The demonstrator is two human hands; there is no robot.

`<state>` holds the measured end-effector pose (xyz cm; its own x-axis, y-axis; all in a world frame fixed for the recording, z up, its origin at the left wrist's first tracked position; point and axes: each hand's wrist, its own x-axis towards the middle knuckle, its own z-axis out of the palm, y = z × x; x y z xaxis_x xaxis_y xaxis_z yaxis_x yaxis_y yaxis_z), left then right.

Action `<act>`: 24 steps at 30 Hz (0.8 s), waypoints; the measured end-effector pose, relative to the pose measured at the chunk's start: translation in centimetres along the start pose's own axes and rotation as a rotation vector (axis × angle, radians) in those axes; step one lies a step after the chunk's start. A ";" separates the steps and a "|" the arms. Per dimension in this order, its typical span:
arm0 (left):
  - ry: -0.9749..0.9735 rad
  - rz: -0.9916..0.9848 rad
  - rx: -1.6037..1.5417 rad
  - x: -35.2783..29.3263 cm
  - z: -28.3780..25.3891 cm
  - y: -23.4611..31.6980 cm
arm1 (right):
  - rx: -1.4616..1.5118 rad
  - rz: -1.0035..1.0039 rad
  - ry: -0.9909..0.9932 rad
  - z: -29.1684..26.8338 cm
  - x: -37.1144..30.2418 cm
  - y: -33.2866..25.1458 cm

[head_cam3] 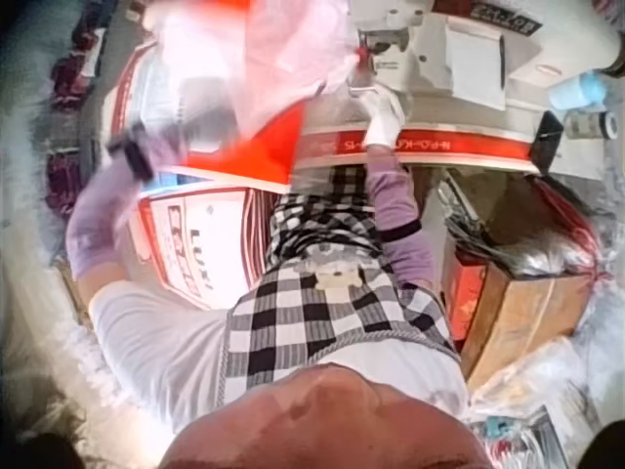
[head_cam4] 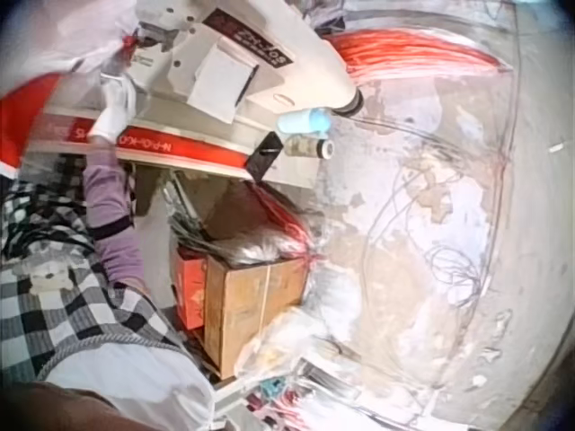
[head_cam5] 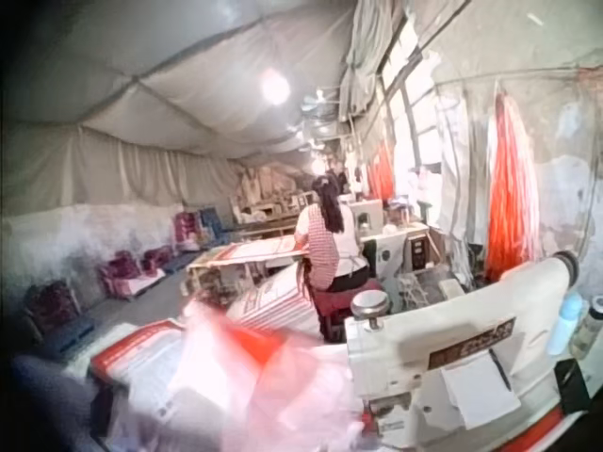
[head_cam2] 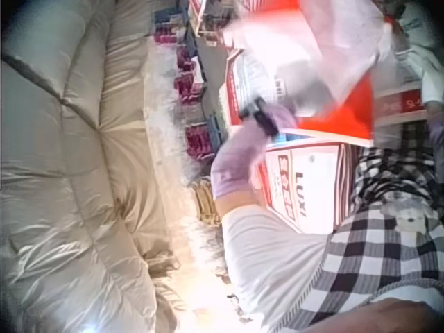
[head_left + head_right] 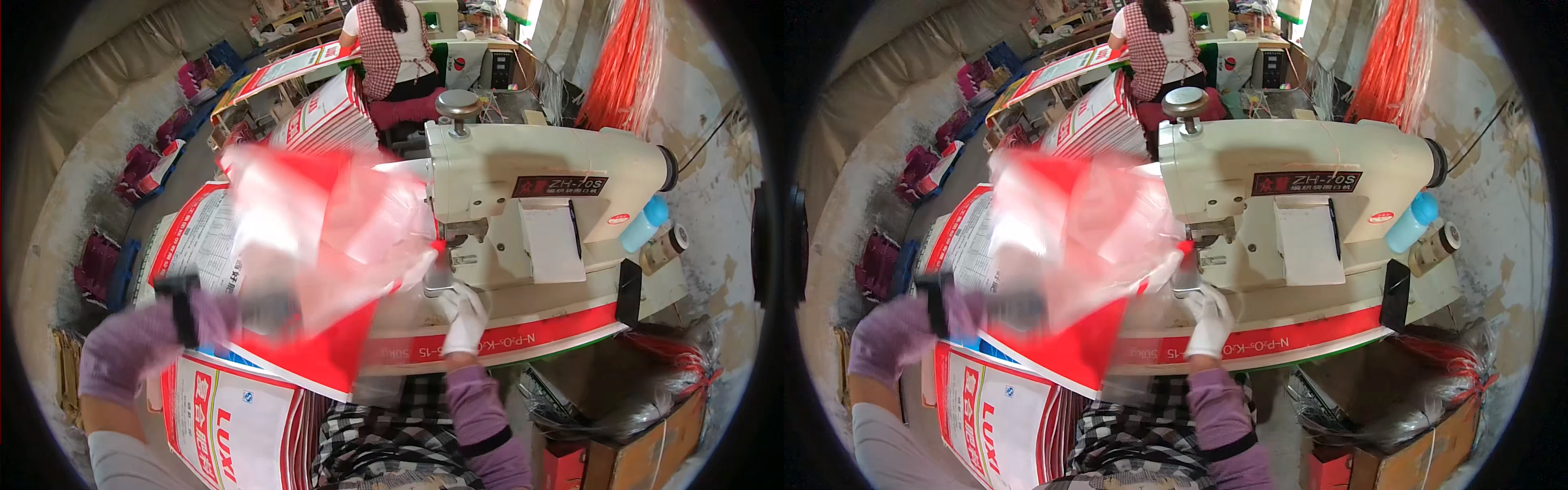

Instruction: Feeding large fertilizer bags into an industrial sewing machine to seal the edges.

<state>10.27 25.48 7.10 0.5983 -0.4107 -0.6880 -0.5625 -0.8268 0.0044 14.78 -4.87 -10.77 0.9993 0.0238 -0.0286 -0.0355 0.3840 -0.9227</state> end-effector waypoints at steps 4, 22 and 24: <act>-0.525 0.090 -1.230 -0.1 2.0 14.6 | 0.068 0.092 -0.172 1.6 -6.2 1.7; 0.078 0.308 -0.172 1.2 0.7 24.2 | -0.411 0.284 -0.192 -0.9 -12.9 -8.8; 0.129 0.531 -0.261 2.7 1.7 23.5 | -0.590 0.256 -0.166 -0.3 -12.9 -8.4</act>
<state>-2.30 5.57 4.11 0.3474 -0.8232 -0.4491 -0.6549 -0.5558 0.5121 2.19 -8.64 -2.76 0.9436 0.2072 -0.2584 -0.2121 -0.2214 -0.9518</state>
